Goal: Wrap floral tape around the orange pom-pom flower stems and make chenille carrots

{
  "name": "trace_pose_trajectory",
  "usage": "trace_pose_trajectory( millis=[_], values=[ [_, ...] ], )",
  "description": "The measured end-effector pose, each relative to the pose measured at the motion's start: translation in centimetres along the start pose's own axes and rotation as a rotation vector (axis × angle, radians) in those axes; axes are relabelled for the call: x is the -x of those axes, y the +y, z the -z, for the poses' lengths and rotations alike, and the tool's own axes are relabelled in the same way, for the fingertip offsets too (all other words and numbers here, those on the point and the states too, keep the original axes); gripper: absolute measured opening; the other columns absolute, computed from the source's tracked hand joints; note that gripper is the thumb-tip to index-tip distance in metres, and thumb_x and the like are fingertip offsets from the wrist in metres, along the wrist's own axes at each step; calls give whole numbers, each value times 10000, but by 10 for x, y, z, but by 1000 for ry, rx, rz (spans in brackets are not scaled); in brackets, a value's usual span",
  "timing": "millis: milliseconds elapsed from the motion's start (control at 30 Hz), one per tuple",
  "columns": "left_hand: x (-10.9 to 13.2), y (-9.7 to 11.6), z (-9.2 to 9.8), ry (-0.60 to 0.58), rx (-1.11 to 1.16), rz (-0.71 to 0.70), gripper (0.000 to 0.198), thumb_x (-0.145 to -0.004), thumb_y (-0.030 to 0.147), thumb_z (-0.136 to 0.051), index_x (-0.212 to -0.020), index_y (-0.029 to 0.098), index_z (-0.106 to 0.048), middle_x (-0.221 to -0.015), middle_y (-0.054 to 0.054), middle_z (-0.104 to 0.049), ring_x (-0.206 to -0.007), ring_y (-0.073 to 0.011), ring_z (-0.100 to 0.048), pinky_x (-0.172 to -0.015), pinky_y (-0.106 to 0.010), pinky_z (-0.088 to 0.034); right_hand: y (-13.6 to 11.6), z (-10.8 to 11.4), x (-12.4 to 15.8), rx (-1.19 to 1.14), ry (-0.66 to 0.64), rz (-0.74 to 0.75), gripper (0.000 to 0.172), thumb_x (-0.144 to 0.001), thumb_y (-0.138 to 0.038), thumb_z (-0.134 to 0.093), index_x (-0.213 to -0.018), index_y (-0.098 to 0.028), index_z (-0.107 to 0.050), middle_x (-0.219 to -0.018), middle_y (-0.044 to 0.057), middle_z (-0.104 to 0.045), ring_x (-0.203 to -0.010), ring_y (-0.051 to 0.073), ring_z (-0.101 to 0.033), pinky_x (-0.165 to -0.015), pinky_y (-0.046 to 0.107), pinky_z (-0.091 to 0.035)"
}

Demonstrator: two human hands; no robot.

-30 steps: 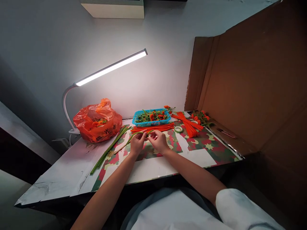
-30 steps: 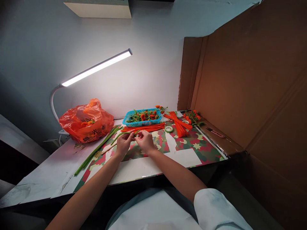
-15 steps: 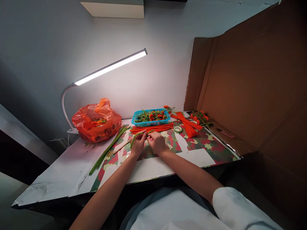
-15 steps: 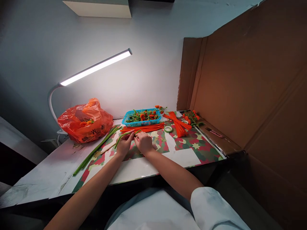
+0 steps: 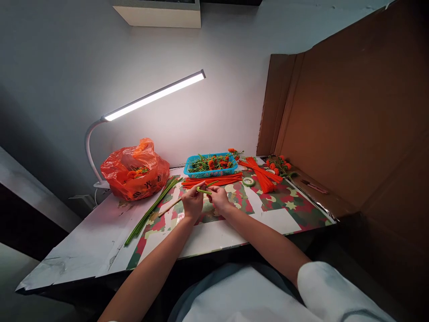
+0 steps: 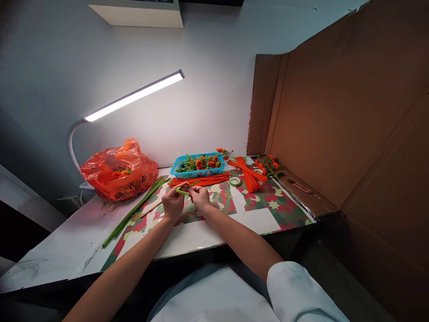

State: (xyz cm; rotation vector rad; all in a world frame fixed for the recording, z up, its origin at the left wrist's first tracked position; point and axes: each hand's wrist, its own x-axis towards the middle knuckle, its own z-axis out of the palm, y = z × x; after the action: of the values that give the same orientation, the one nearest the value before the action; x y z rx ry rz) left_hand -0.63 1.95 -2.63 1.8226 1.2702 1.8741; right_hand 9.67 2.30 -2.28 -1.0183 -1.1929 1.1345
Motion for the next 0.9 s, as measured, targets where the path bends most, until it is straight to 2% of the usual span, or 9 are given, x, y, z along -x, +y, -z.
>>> trace_pose_trajectory(
  millis=[133,267,333,467,533,633,767,900],
  values=[
    [-1,-1,0,-44,110,-9,212,-808,341,-615,-912,207,-742,-864,-47,-763,-738,-185,-694,-671,-291,-544,-4,12,-5,-100,-151,-74,252,-783,-350,-648,-625,-184,-543,-514,-46,-427,-447,80,-365,-433,202,-329],
    [-6,-11,-2,-75,341,156,311,-748,444,-669,-888,169,-711,-847,-61,-750,-765,-193,-697,-706,-320,-566,-7,15,-2,-133,-183,-88,267,-730,-378,-703,-628,-174,-564,-525,-42,-460,-441,69,-366,-414,196,-307],
    [-9,-16,-3,-109,412,249,401,-704,495,-696,-902,147,-677,-801,-60,-738,-709,-181,-692,-656,-309,-569,-7,13,1,-120,-150,-71,279,-690,-389,-730,-621,-166,-579,-527,-37,-481,-454,72,-379,-428,204,-307],
    [-13,-23,-3,-185,461,358,489,-649,543,-724,-902,152,-577,-700,-26,-707,-611,-158,-678,-550,-262,-549,-11,13,6,-67,6,41,194,-649,-307,-749,-707,-181,-614,-624,-26,-566,-580,101,-482,-551,216,-383],
    [-13,-24,-3,-214,462,388,480,-629,549,-736,-836,166,-534,-643,-6,-686,-545,-146,-662,-500,-242,-531,-13,16,8,27,37,135,149,-676,-287,-716,-754,-197,-626,-670,-16,-597,-624,122,-520,-596,232,-411],
    [-12,-26,-3,-274,461,429,463,-619,549,-744,-763,177,-509,-590,8,-660,-476,-135,-636,-453,-230,-514,-13,19,8,187,30,273,116,-739,-308,-643,-702,-202,-618,-688,10,-614,-636,147,-553,-609,260,-435],
    [-11,-28,1,-351,470,445,448,-652,554,-721,-822,164,-584,-691,-33,-701,-578,-160,-679,-545,-280,-569,-11,22,8,268,84,383,125,-750,-295,-622,-664,-204,-618,-721,26,-625,-680,162,-575,-656,278,-455],
    [-11,-27,4,-425,483,421,502,-581,499,-792,-934,161,-674,-850,-86,-736,-742,-210,-701,-669,-350,-598,-14,24,10,233,76,342,117,-728,-298,-638,-654,-208,-638,-715,30,-639,-674,172,-585,-665,290,-456]
  ],
)
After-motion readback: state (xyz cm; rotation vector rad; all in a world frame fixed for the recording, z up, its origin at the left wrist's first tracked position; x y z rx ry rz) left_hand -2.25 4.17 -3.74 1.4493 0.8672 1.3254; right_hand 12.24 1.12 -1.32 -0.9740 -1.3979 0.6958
